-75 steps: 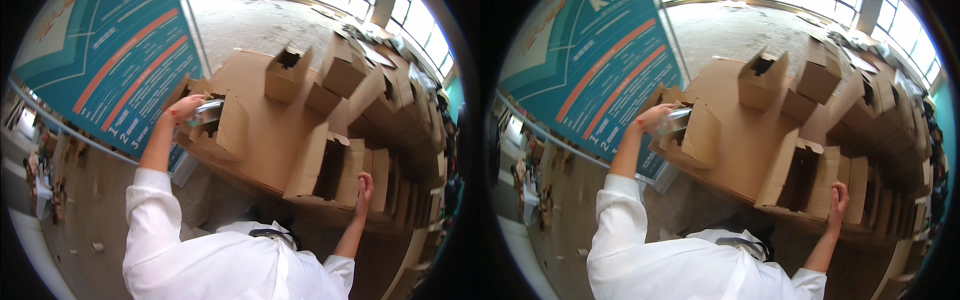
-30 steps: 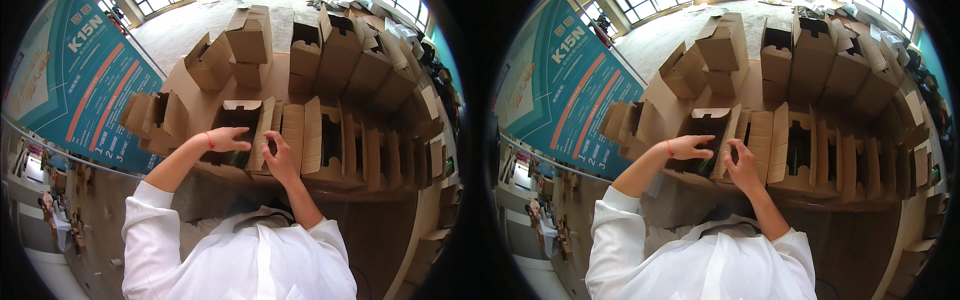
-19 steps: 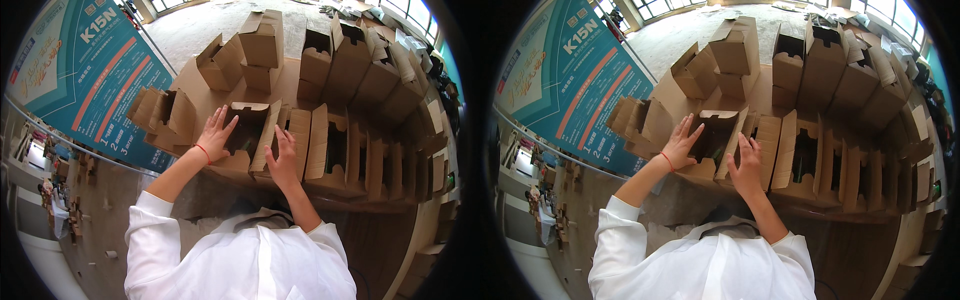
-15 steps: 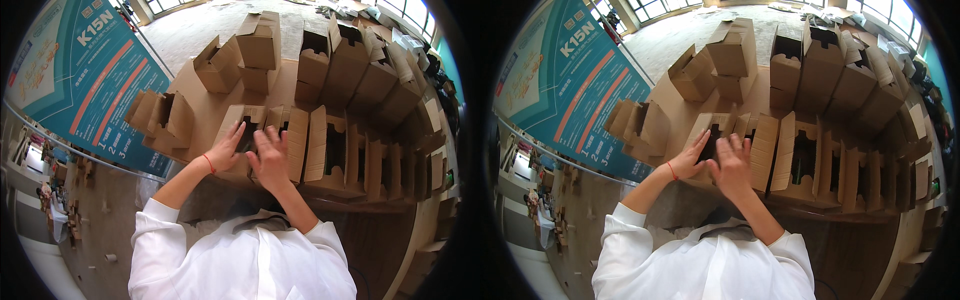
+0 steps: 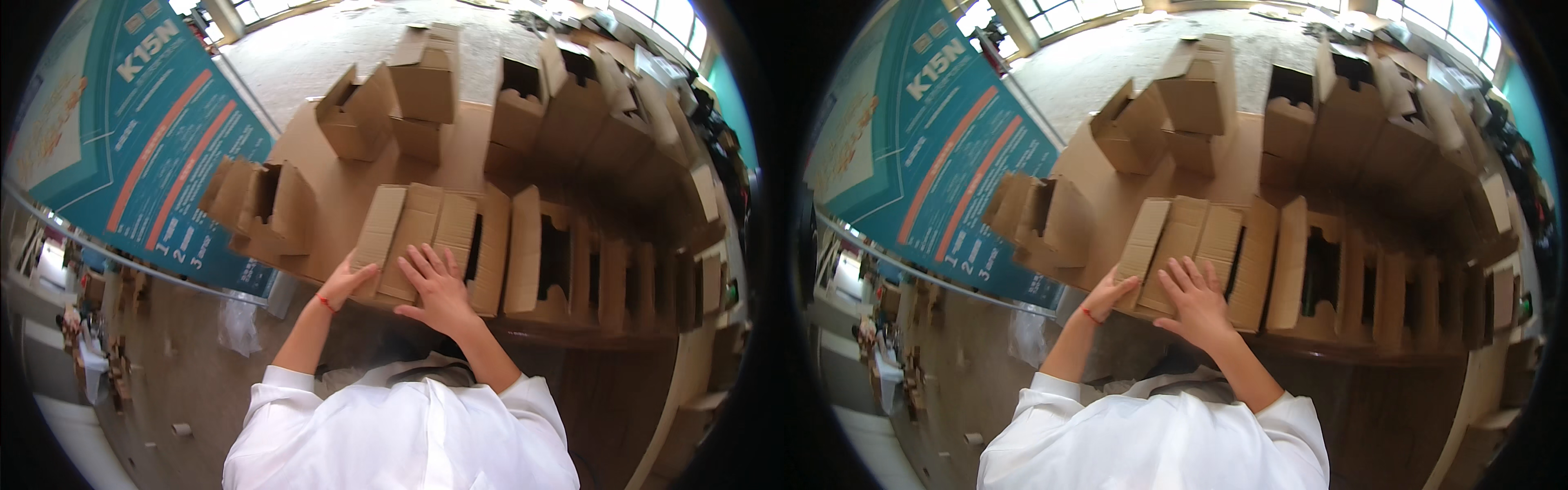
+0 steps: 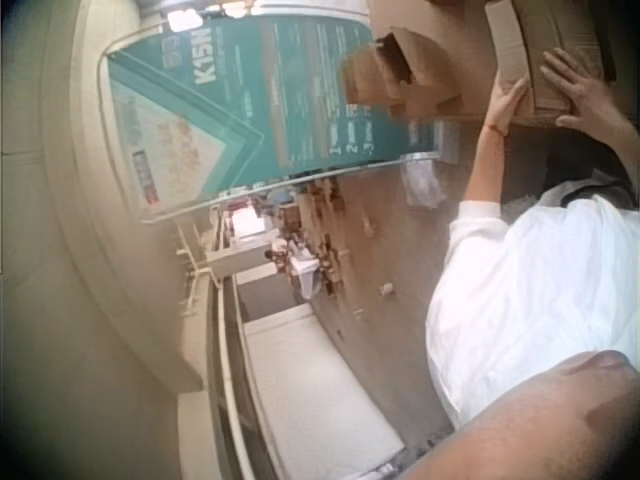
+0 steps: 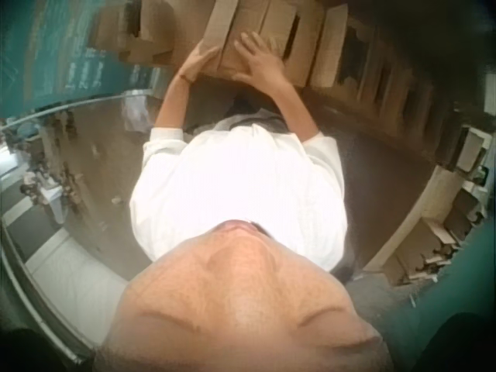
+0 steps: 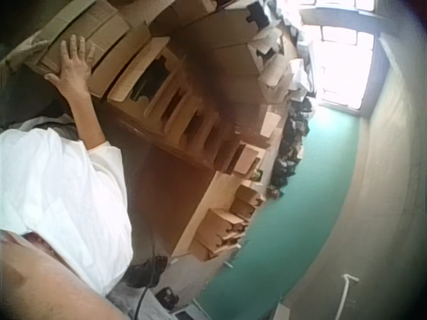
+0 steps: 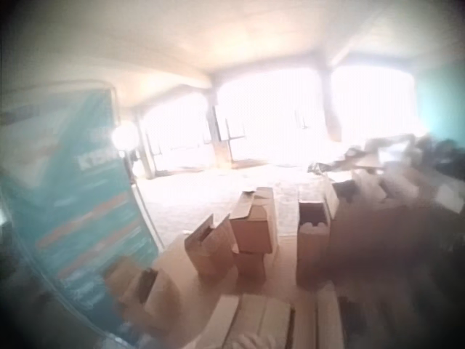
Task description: The person places plastic bottles one by one into several cardboard boxes arranged on a table.
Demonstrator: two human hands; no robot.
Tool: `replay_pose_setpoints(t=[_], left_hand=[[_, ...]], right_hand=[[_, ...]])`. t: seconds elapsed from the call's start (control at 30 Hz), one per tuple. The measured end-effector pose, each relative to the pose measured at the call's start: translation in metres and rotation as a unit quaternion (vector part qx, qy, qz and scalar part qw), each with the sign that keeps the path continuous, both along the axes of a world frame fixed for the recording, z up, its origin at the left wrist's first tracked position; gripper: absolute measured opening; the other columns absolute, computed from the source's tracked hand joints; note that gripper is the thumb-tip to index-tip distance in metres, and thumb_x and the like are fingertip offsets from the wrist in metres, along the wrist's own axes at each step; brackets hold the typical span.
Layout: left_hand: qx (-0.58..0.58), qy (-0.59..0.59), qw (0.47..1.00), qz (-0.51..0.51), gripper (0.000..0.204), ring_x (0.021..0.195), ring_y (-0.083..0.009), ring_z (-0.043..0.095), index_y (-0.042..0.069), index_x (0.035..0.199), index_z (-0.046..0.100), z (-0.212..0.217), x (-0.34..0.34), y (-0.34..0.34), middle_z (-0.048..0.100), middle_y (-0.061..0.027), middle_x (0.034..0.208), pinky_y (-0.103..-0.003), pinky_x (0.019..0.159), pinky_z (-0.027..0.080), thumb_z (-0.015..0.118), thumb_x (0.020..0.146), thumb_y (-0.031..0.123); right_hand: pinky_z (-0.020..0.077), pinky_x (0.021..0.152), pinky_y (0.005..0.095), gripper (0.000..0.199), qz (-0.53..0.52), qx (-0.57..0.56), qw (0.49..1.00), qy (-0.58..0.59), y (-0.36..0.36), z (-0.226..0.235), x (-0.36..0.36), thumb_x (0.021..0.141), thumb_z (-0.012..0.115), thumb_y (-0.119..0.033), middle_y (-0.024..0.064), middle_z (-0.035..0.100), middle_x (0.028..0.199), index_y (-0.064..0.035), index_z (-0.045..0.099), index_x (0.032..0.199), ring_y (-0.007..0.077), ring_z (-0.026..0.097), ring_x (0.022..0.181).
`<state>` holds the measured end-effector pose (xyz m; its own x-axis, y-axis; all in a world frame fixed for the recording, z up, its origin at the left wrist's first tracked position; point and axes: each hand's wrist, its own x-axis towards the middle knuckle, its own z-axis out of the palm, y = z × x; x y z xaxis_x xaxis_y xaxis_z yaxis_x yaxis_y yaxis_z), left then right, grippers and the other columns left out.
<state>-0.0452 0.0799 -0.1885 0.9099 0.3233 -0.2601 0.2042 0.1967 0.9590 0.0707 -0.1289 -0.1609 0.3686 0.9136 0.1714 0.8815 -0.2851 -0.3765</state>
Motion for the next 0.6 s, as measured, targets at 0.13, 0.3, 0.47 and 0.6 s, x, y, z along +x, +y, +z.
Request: replay_pose_setpoints(t=[0.13,0.3,0.47,0.6], left_hand=[[0.224,-0.032,0.973,0.033,0.081,0.128,-0.0203,0.043,0.000,0.145,0.028,-0.010,0.032,-0.008,0.046,-0.0126,0.138,-0.031,0.106,0.034,0.071,0.085,0.031],[0.082,-0.022,0.995,0.049,0.070,0.123,-0.0186,0.046,0.001,0.144,0.033,0.001,0.038,0.005,0.050,-0.0138,0.135,-0.031,0.103,0.038,0.067,0.088,0.025],[0.506,-0.047,0.816,0.275,0.055,0.121,-0.0329,0.049,0.001,0.134,0.043,0.002,-0.025,0.083,0.052,-0.0200,0.128,-0.039,0.102,0.040,0.064,0.087,0.021],[0.614,0.057,0.730,0.295,0.066,0.129,-0.0353,0.040,0.004,0.133,0.046,0.006,-0.049,0.148,0.051,-0.0194,0.130,-0.051,0.112,0.022,0.066,0.081,0.039]], right_hand=[[0.0135,0.116,0.0479,0.088,-0.051,-0.001,0.999,-0.004,0.006,0.012,-0.005,0.071,0.076,-0.043,0.0114,0.034,0.148,-0.0100,0.037,0.143,0.0296,0.027,0.139],[0.0197,0.113,0.0495,0.081,-0.003,0.048,0.999,0.004,0.023,0.007,-0.008,0.072,0.078,-0.029,0.0137,0.037,0.145,-0.0143,0.039,0.142,0.0329,0.032,0.135],[0.0209,0.113,0.0490,0.073,0.003,0.054,0.998,0.037,0.030,0.012,-0.009,0.072,0.077,-0.026,0.0150,0.043,0.140,-0.0124,0.046,0.137,0.0353,0.034,0.133],[0.0223,0.112,0.0490,0.064,-0.005,0.064,0.997,0.052,0.036,0.018,-0.014,0.076,0.073,-0.030,0.0173,0.046,0.138,-0.0096,0.051,0.132,0.0375,0.037,0.131]])
